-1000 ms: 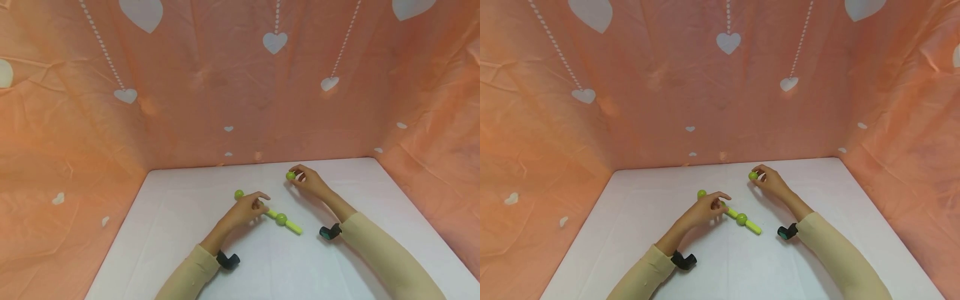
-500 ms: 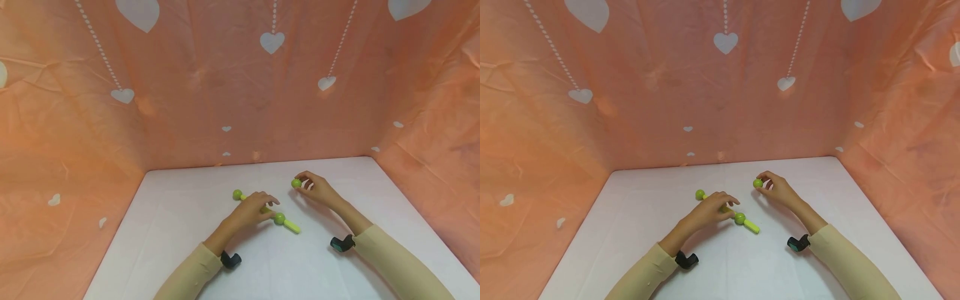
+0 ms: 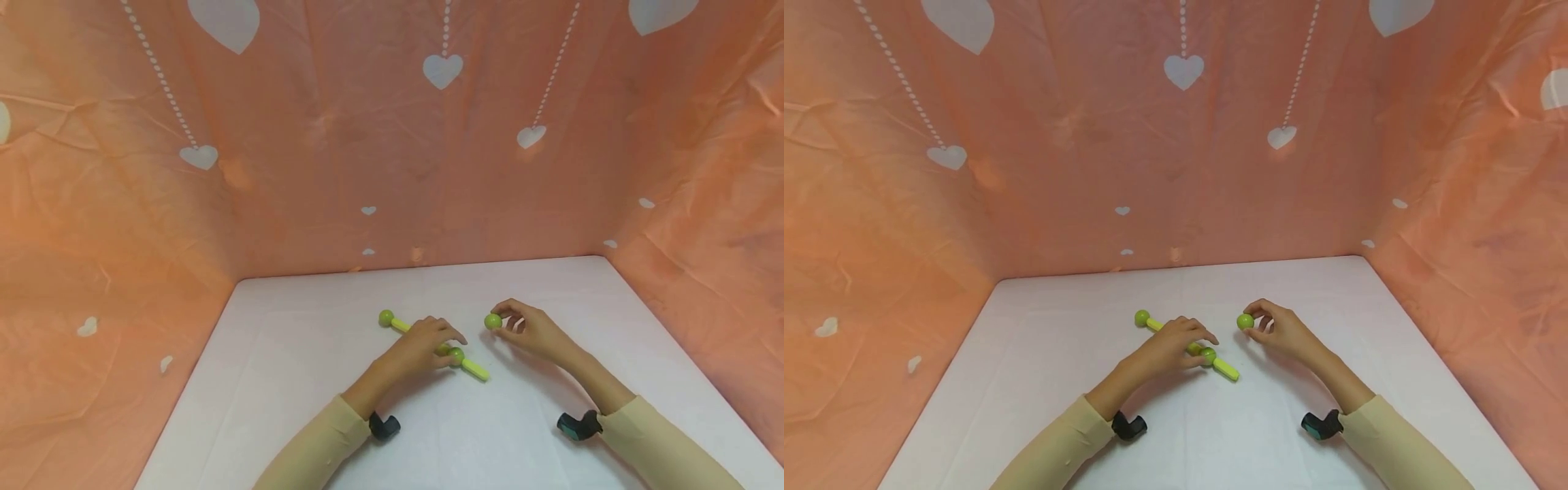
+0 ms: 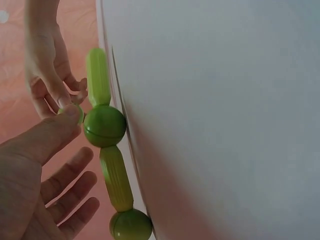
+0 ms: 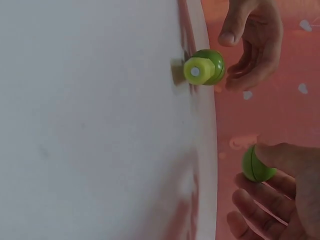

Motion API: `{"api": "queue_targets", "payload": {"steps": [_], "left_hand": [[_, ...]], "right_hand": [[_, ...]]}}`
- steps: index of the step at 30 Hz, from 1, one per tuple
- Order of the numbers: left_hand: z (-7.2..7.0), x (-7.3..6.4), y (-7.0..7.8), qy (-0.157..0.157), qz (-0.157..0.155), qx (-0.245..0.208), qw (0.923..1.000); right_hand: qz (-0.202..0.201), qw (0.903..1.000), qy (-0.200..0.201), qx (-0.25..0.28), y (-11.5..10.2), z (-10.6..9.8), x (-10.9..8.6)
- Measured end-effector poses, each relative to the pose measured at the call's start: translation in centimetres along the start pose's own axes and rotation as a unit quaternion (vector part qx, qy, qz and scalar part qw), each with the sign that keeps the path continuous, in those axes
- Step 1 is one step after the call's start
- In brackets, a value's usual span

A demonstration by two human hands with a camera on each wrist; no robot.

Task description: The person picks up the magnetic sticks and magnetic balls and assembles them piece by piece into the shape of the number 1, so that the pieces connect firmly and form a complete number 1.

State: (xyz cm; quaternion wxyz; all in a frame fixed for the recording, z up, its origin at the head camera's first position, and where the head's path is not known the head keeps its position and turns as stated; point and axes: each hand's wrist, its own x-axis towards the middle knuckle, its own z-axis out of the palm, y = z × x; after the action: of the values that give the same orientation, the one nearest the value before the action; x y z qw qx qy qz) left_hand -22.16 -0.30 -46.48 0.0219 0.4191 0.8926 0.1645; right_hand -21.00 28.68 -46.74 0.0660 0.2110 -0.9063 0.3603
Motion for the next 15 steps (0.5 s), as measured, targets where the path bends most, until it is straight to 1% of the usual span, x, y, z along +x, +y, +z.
{"api": "queue_targets", "payload": {"steps": [7, 12, 15], "left_hand": [[0.5, 0.5, 0.5, -0.007, 0.017, 0.022, 0.9996], [0.7, 0.8, 0.7, -0.01, 0.019, 0.029, 0.9994], [0.8, 1.0, 0.8, -0.011, 0.025, 0.032, 0.9991]], "right_hand": [[-0.001, 0.9999, -0.014, 0.009, -0.2, 0.0, -1.7], [0.003, 0.9997, -0.021, 0.012, -0.5, 0.0, -2.8], [-0.004, 0.9995, -0.028, 0.017, -0.6, 0.0, -3.4]]}}
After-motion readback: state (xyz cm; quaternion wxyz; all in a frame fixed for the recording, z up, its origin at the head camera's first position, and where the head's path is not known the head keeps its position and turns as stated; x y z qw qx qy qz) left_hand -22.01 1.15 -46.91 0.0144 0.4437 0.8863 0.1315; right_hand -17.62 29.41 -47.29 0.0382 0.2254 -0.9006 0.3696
